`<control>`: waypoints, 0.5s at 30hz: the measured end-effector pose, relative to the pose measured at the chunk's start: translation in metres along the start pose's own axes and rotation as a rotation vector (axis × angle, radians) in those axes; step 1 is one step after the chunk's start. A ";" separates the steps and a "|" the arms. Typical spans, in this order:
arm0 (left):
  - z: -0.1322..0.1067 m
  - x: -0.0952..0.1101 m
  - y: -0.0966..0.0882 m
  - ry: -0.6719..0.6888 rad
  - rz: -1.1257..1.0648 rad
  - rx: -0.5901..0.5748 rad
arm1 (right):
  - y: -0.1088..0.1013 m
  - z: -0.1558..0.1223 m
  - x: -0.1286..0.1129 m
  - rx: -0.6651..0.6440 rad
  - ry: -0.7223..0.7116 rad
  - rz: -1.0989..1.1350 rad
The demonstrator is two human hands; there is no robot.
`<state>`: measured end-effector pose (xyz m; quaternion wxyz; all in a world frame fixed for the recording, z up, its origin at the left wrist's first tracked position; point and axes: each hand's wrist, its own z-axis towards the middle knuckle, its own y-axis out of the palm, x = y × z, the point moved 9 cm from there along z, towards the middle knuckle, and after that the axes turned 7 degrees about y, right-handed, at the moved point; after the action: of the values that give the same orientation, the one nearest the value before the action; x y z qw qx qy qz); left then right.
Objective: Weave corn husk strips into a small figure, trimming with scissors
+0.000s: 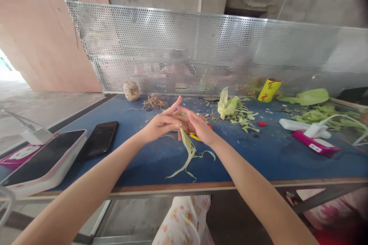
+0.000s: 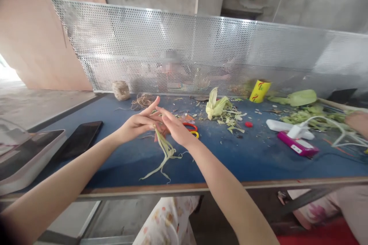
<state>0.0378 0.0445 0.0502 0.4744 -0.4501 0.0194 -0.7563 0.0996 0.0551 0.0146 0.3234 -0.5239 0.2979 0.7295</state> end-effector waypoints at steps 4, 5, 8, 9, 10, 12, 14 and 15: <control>-0.001 0.002 -0.027 0.080 0.092 0.181 | -0.033 -0.003 -0.002 0.214 -0.028 -0.049; -0.002 0.002 -0.031 0.087 0.095 0.205 | -0.039 -0.003 0.001 0.255 -0.027 -0.030; -0.003 -0.004 -0.025 0.068 0.096 0.140 | -0.039 0.005 0.017 0.250 0.026 0.044; -0.004 -0.005 -0.019 0.062 0.118 0.095 | -0.035 0.009 0.022 0.217 0.026 0.070; -0.005 -0.007 -0.012 0.046 0.143 0.059 | -0.029 0.012 0.026 0.182 0.020 0.099; -0.007 -0.008 -0.002 0.035 0.143 0.025 | -0.018 0.015 0.031 0.138 0.008 0.145; -0.008 -0.010 0.004 0.007 0.092 0.034 | -0.008 0.016 0.035 0.112 0.029 0.154; -0.009 -0.012 0.004 -0.008 0.064 0.051 | -0.004 0.015 0.037 0.114 0.050 0.145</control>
<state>0.0360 0.0476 0.0350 0.5098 -0.4401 0.0125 -0.7390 0.0852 0.0755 -0.0169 0.2917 -0.4995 0.3841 0.7196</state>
